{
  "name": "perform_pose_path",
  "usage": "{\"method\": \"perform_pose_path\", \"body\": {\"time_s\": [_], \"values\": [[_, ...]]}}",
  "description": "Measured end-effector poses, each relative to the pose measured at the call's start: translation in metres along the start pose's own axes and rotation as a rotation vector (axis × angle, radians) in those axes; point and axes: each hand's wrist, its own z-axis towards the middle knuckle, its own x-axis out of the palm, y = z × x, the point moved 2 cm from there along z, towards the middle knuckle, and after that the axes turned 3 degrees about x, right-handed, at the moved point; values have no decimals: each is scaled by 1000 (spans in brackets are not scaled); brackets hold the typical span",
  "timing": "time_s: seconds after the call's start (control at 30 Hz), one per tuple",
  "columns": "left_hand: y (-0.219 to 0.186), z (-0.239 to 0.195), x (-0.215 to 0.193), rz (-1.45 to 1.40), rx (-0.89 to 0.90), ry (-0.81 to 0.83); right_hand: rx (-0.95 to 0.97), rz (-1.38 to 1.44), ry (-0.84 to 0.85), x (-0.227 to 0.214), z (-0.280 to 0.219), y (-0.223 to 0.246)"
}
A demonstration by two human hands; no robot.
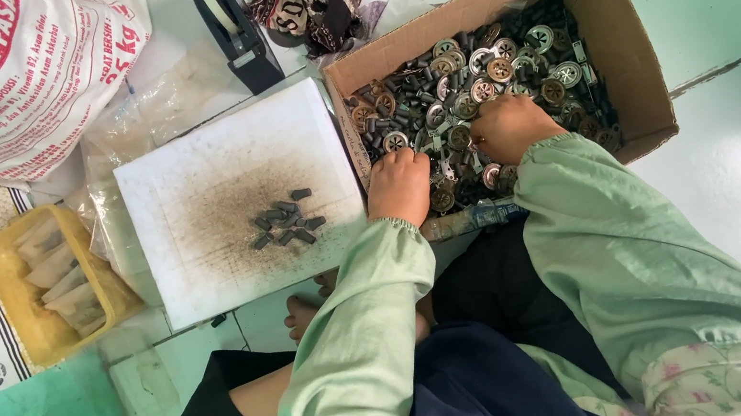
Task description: Packaging small metal components from a bulk container into individual plastic bags while sitting on the floor.
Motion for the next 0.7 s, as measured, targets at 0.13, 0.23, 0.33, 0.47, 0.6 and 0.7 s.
{"method": "perform_pose_path", "body": {"time_s": [0.13,0.23,0.33,0.47,0.6,0.7], "values": [[1,-1,0,-9,19,1,-35,-151,-62,20,2,0],[1,0,0,-17,19,-1,-23,-172,-20,23,2,-1],[1,2,5,7,12,-17,-22,-146,-4,21,-2,0],[2,-5,-5,-31,35,-73,-31,-227,-5,24,-4,6],[-5,-15,-24,-53,40,-77,-22,-353,11,33,-12,6],[-2,-9,-7,28,56,-60,34,-283,-14,45,-12,7]]}}
